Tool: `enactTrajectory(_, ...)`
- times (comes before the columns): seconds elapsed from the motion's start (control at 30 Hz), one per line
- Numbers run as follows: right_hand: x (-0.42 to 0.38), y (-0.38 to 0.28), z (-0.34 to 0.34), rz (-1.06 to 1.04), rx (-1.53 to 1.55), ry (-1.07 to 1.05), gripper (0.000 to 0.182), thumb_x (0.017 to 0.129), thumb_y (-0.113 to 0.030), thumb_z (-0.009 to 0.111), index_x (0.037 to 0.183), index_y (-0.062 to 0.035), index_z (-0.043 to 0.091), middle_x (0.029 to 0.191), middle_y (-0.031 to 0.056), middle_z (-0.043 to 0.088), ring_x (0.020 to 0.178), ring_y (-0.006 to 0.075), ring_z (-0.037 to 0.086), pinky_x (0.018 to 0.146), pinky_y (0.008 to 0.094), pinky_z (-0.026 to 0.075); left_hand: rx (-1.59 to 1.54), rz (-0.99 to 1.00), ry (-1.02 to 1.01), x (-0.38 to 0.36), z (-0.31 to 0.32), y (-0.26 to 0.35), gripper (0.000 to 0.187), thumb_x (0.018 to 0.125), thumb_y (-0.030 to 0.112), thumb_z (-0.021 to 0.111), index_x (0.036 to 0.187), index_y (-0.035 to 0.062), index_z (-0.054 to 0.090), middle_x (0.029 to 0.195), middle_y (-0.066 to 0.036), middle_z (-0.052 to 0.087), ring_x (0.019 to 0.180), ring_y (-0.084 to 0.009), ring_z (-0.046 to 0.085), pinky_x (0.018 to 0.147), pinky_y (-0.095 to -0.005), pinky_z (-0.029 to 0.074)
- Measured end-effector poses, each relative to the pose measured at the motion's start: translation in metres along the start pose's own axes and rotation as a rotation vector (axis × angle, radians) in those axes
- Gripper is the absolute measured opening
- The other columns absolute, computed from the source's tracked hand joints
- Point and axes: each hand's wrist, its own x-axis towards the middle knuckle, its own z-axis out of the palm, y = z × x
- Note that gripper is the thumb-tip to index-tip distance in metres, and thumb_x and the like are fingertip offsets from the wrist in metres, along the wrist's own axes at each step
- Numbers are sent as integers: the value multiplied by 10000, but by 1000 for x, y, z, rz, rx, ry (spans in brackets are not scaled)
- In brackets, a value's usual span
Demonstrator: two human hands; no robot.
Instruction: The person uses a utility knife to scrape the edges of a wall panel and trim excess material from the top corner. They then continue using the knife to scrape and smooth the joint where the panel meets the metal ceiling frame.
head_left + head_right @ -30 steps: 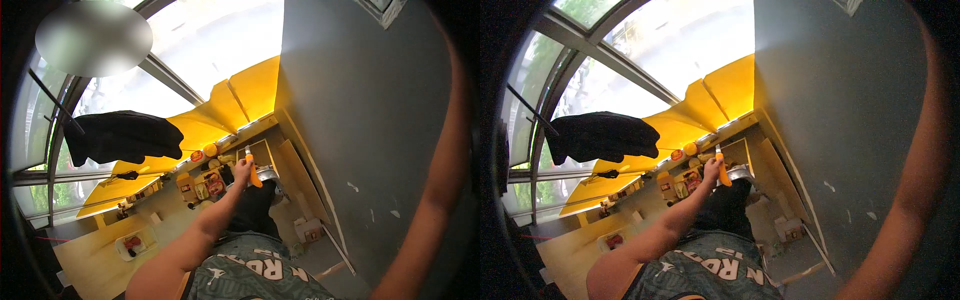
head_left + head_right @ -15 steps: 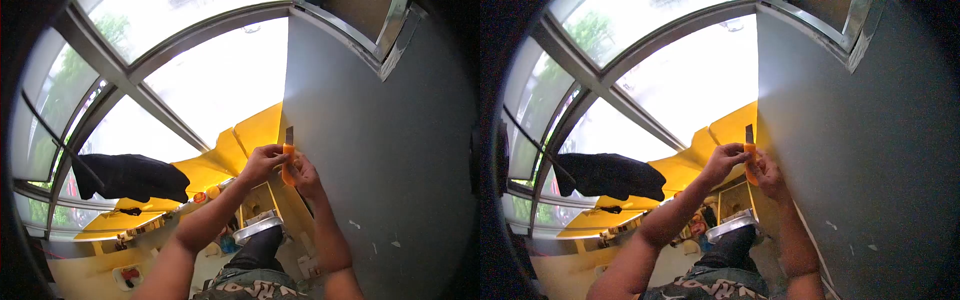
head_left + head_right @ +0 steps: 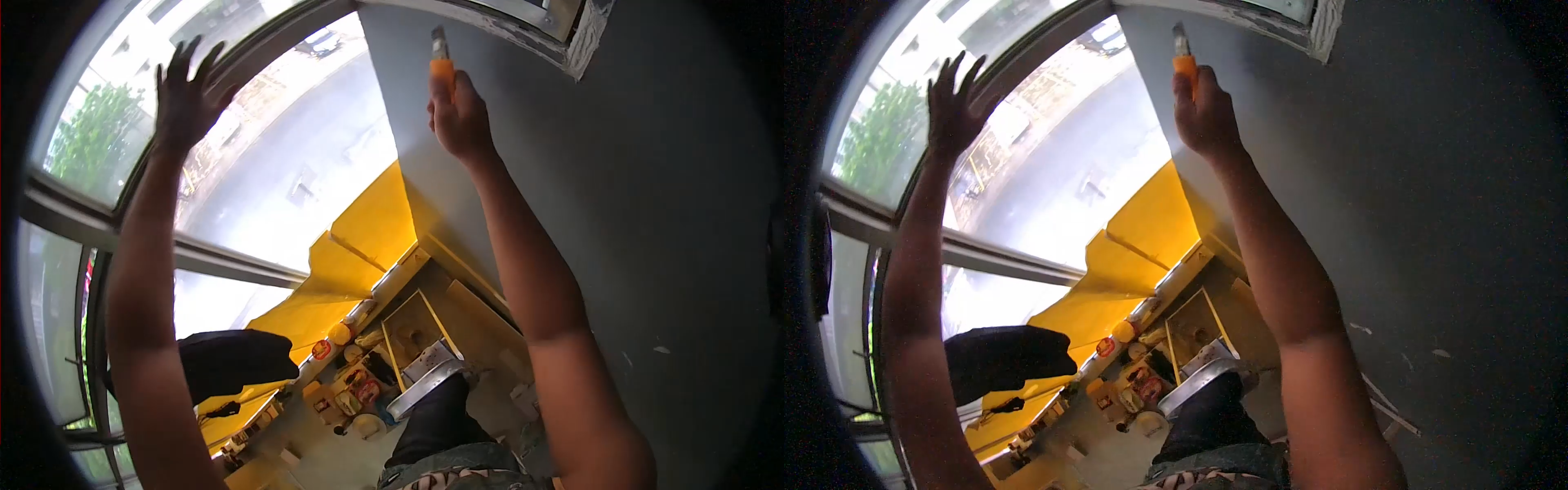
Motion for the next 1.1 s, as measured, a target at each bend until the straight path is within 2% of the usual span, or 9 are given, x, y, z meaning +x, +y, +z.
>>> enactTrajectory(0.07, 8, -2, -8, -101, -107, 137, 378, 1089, -391, 507, 963, -36, 540, 677, 58, 646, 600, 186, 696, 581, 354, 548, 27, 46, -22, -13, 9, -12, 806, 872, 523, 766, 1571, 313, 424, 1681, -84, 285, 1551, -338, 276, 1175, -697, 267)
enactTrajectory(0.13, 3, -1, -14, -10, 29, 149, 408, 1094, -410, 517, 924, -41, 555, 620, 16, 559, 467, 105, 543, 467, 284, 461, 51, 62, -62, -19, 12, -8, 815, 880, 543, 748, 1587, 326, 405, 1698, -74, 267, 1562, -333, 264, 1175, -697, 268)
enactTrajectory(0.17, 3, 5, -15, -5, 20, 158, 408, 1094, -410, 517, 924, -41, 555, 620, 16, 559, 467, 105, 543, 467, 284, 461, 33, 56, -51, -16, 13, -6, 831, 908, 579, 707, 1614, 302, 366, 1712, -70, 230, 1586, -310, 193, 1210, -698, 182)
enactTrajectory(0.2, 0, 13, -16, -39, 3, 172, 425, 1094, -427, 512, 924, -42, 565, 608, 14, 559, 459, 101, 540, 455, 280, 452, 47, 65, 9, -16, 17, -5, 813, 922, 595, 678, 1611, 290, 375, 1708, -74, 236, 1581, -304, 212, 1208, -695, 195)
enactTrajectory(0.37, -2, 22, -25, -80, -67, 259, 478, 1086, -477, 511, 880, -50, 573, 583, 10, 556, 442, 94, 541, 436, 273, 436, 135, 22, -57, -24, 21, -9, 780, 937, 577, 672, 1598, 259, 407, 1685, -81, 291, 1558, -305, 271, 1194, -672, 261)
enactTrajectory(0.43, 7, 27, -33, -170, -246, 312, 461, 1074, -423, 544, 827, -39, 606, 654, 112, 647, 579, 266, 674, 547, 369, 516, 127, 15, -44, -24, 22, -7, 775, 940, 573, 672, 1596, 254, 409, 1682, -82, 299, 1555, -306, 278, 1192, -670, 266)
enactTrajectory(0.53, 13, 23, -37, -213, -260, 298, 467, 1071, -417, 547, 837, -22, 634, 676, 142, 655, 636, 320, 687, 559, 388, 514, 122, -11, -38, -23, 22, -8, 790, 915, 536, 713, 1592, 270, 405, 1676, -69, 310, 1545, -304, 303, 1203, -650, 270)
enactTrajectory(0.57, 14, 20, -38, -218, -263, 296, 467, 1071, -417, 547, 837, -22, 634, 676, 142, 655, 636, 320, 687, 559, 388, 514, 119, -24, -50, -25, 21, -9, 816, 887, 504, 755, 1590, 290, 398, 1674, -56, 313, 1539, -301, 321, 1215, -632, 269)
enactTrajectory(1.1, 16, 10, -32, -172, -311, 318, 502, 1070, -420, 539, 745, -47, 623, 584, 120, 613, 549, 290, 664, 513, 392, 485, 125, -4, 4, -25, 24, -11, 800, 888, 548, 746, 1568, 261, 436, 1649, -67, 366, 1510, -298, 379, 1199, -617, 307)
